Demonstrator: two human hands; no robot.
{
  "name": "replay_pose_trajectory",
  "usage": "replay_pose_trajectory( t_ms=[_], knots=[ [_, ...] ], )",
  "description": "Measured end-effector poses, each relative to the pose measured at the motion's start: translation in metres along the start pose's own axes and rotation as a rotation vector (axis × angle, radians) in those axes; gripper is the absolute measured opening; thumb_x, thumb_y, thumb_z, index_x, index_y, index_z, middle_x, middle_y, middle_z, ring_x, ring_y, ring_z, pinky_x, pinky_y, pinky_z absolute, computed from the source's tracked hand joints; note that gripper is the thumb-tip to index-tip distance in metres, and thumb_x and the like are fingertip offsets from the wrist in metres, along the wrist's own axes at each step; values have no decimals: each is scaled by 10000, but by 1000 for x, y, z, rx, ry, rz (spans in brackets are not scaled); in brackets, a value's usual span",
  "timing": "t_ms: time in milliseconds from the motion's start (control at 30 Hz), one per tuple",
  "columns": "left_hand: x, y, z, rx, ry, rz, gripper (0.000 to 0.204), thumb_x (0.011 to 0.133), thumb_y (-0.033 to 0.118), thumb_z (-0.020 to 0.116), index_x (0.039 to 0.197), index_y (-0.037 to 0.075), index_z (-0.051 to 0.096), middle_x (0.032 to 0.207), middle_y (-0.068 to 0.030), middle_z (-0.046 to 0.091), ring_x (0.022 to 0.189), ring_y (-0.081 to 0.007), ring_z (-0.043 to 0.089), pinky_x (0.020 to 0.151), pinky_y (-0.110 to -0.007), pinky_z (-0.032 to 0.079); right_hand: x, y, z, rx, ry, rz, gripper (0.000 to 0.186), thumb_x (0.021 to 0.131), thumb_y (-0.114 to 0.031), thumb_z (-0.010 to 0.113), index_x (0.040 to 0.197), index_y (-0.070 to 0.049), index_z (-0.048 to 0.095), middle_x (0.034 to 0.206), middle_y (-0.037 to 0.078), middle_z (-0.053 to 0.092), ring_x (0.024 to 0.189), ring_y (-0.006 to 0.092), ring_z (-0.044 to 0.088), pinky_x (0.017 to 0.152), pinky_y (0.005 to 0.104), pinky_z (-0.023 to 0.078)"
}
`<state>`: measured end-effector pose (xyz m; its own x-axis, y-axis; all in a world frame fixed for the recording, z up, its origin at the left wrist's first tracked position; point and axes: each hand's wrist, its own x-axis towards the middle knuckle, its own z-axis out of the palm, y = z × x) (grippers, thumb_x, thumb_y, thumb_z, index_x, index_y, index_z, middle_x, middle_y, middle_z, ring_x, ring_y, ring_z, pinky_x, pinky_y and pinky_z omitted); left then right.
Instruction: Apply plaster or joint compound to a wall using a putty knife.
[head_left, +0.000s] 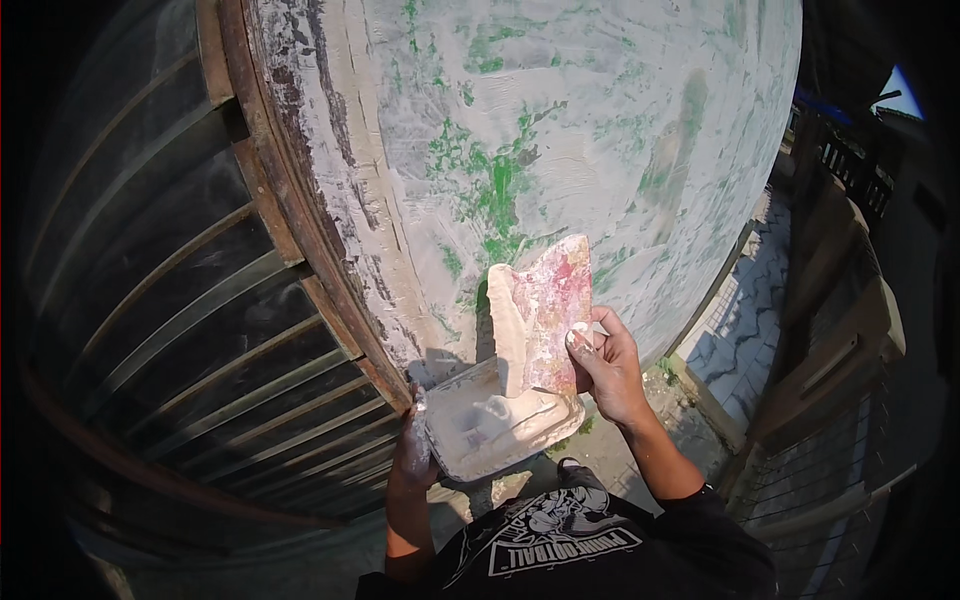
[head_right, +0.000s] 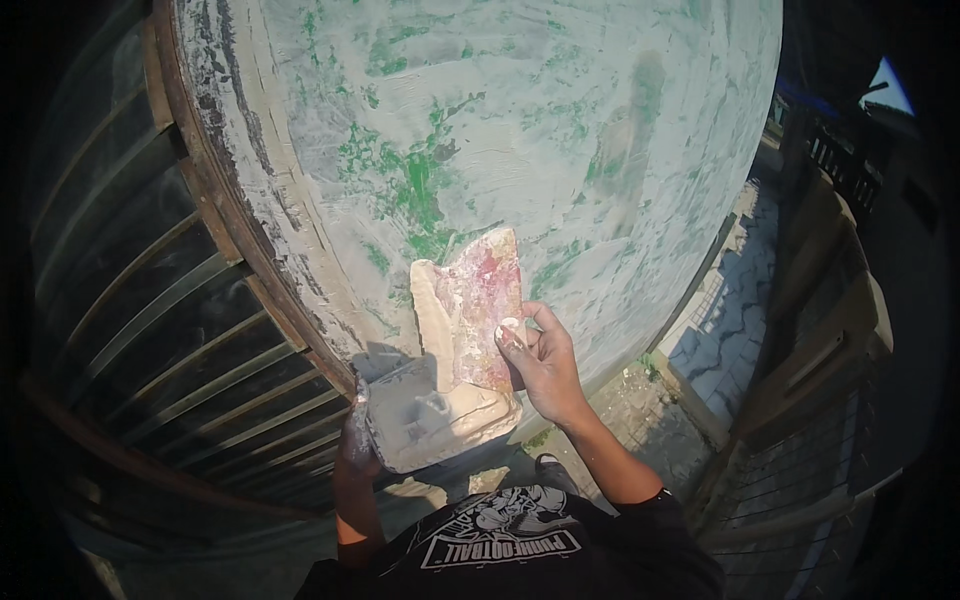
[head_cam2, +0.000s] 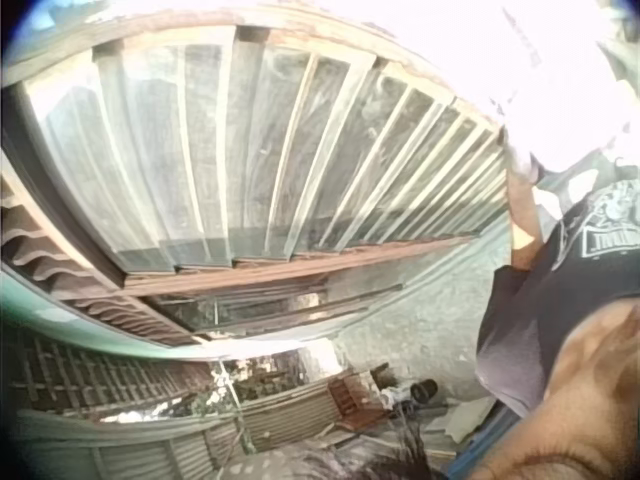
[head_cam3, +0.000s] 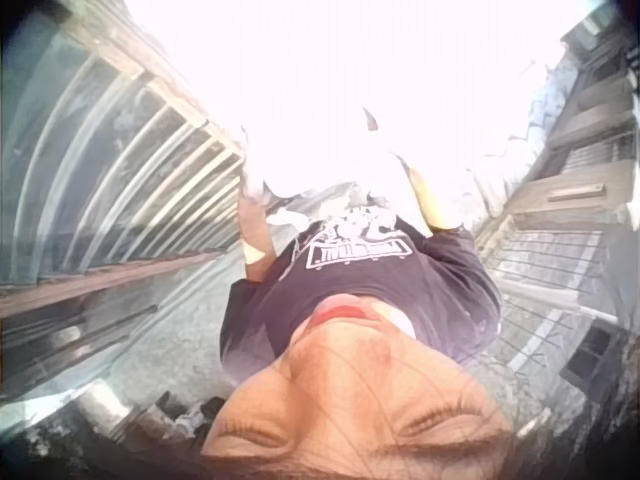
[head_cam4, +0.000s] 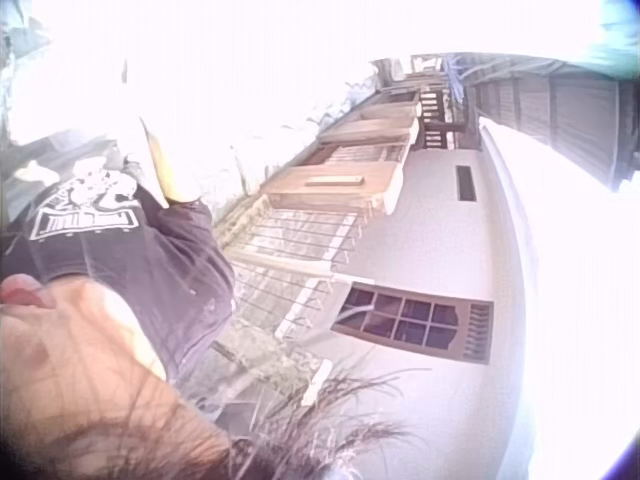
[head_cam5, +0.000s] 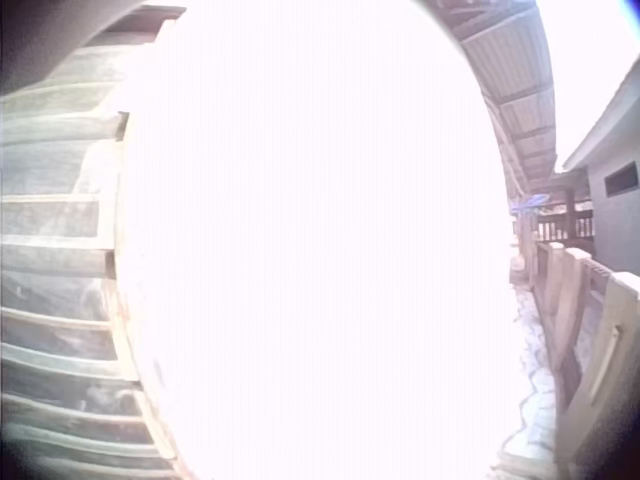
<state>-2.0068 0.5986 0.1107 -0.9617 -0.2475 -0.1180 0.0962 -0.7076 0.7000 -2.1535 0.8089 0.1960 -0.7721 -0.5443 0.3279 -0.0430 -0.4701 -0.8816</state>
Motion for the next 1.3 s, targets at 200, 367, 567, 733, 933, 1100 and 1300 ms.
replay_pose_trajectory(
  t_ms=[200, 367, 567, 733, 933, 1100, 1300],
  knots=[
    [0, -1, -10, 21, 8, -14, 587, 991, 501, 342, 1319, 22, 429, 1216, -144, 554, 1067, -267, 578, 899, -434, 508, -8, -4, 13, -42, 56, -35, 201, 957, -51, 524, 1126, -37, 416, 924, 93, 677, 815, 64, 598, 707, 216, 479],
    [-18, 11, -4, 40, -12, -49, 596, 987, 520, 334, 1308, 29, 442, 1190, -137, 562, 1061, -266, 581, 912, -431, 500, -25, 2, 27, -70, 117, -14, 183, 960, -57, 521, 1114, -37, 424, 925, 92, 677, 806, 59, 594, 701, 211, 476],
    [-39, 12, -16, 74, 57, -70, 602, 982, 534, 333, 1265, 20, 467, 1145, -145, 573, 1023, -271, 593, 878, -438, 517, -41, 15, 32, -67, 105, -30, 188, 958, -53, 518, 1126, -29, 436, 962, 94, 674, 839, 65, 598, 732, 212, 475],
    [-41, 10, -12, 82, 67, -57, 587, 980, 537, 339, 1226, 24, 482, 1110, -143, 581, 998, -273, 602, 844, -445, 532, -48, 9, 40, -72, 131, -30, 277, 957, -50, 516, 1219, 34, 477, 1042, 89, 655, 907, 78, 601, 792, 232, 485],
    [-28, -6, -5, 108, 52, -61, 562, 987, 525, 329, 1176, 25, 501, 1082, -134, 588, 983, -258, 605, 845, -426, 531, -51, 10, 17, -65, 142, 19, 291, 952, -69, 532, 1217, 50, 506, 1045, 77, 657, 895, 81, 612, 793, 232, 489],
    [-11, -34, 7, 169, 134, 0, 586, 996, 506, 319, 1237, 0, 491, 1127, -139, 591, 1020, -246, 601, 879, -395, 519, -45, 6, -15, -35, 131, 49, 271, 956, -57, 521, 1203, 54, 504, 1040, 85, 656, 894, 79, 606, 781, 228, 491],
    [11, -69, 34, 51, 56, -51, 620, 997, 502, 314, 1303, -20, 450, 1215, -151, 567, 1059, -259, 596, 902, -388, 514, -36, -1, -69, -156, 222, -60, 269, 950, -44, 527, 1199, 60, 521, 1023, 63, 651, 875, 68, 595, 769, 219, 481]
  ],
)
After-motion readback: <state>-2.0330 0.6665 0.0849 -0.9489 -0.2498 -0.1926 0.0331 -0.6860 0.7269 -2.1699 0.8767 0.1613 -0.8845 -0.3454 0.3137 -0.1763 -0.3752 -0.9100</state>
